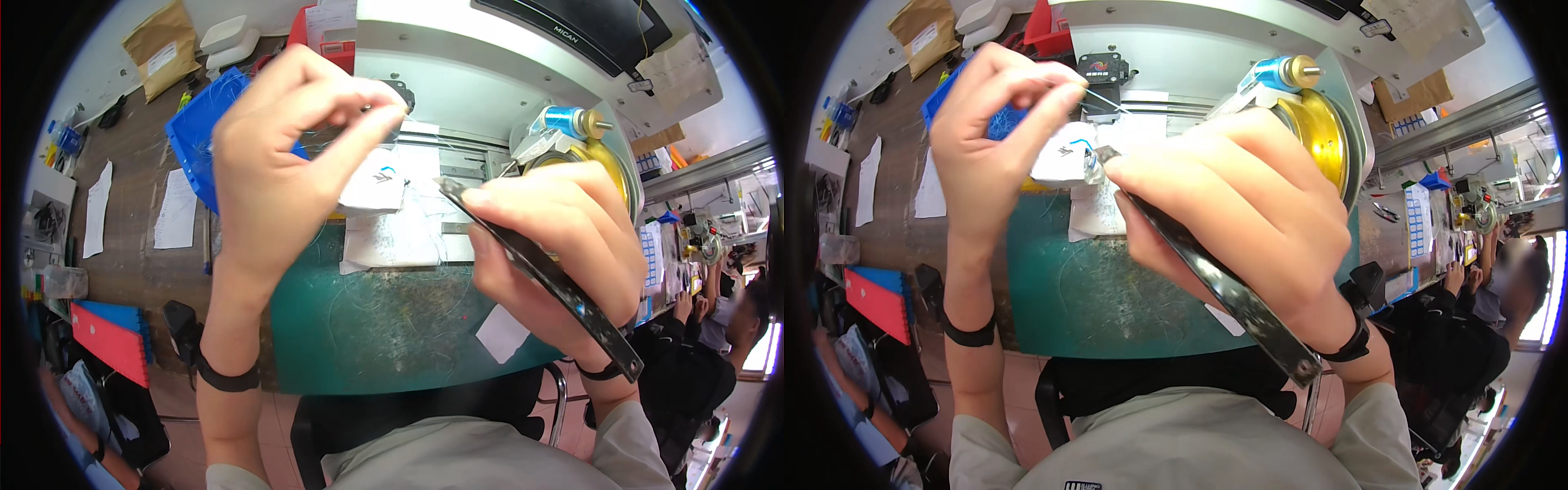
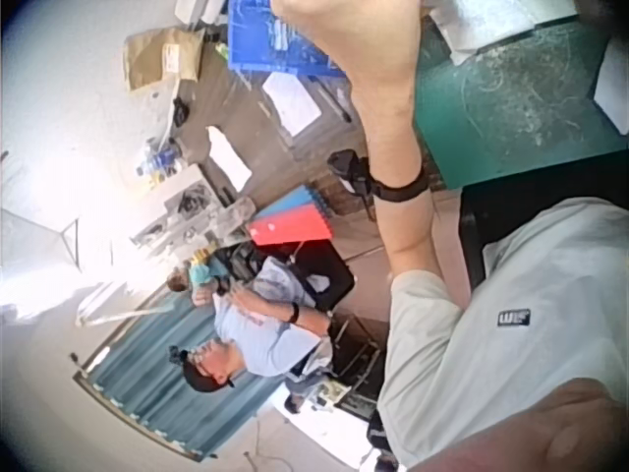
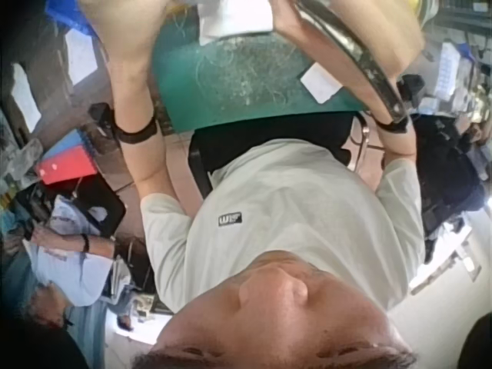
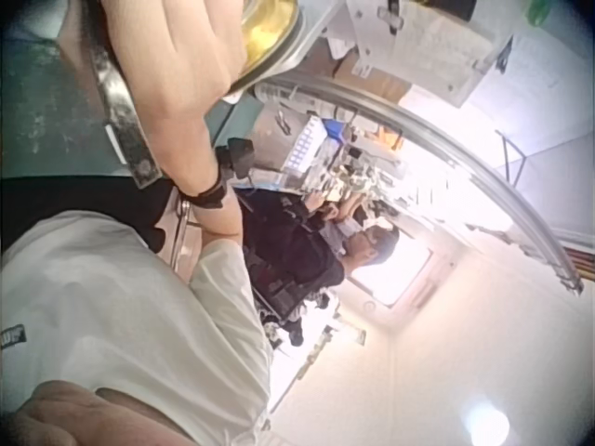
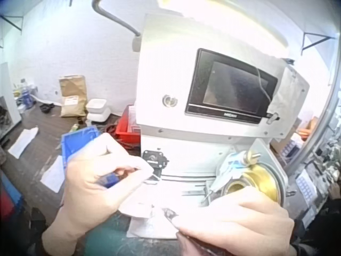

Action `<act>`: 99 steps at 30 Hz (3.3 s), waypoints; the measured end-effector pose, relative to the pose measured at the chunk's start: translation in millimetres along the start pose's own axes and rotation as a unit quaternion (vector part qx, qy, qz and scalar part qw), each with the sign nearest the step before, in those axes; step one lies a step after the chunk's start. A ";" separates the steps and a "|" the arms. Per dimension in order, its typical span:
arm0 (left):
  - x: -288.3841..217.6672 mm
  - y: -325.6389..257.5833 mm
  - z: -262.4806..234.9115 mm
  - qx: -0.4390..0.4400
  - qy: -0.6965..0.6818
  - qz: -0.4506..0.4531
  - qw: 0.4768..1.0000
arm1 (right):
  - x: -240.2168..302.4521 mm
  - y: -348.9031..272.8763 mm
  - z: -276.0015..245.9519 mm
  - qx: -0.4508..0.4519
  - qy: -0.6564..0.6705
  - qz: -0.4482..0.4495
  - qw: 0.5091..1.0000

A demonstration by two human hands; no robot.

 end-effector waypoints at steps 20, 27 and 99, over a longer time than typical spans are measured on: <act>72.3 -6.9 -108.8 -0.140 0.112 -0.186 0.966 | 5.8 -183.6 -163.5 0.228 -0.449 0.253 0.827; 74.3 -12.2 -105.0 -0.209 0.119 -0.145 0.960 | 75.1 -54.7 -6.9 0.064 0.243 0.415 0.874; -84.0 -27.9 104.0 0.086 0.097 0.016 0.991 | -74.9 -149.5 -110.2 -0.408 0.205 0.428 0.780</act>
Point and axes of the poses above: each hand's wrist, its own y-axis towards the middle knuckle, its own z-axis out of the palm, x = y × z, the point moved 3 cm from there along y, towards the middle knuckle, and after that the axes turned 8 degrees about -z, right-handed, at the moved point
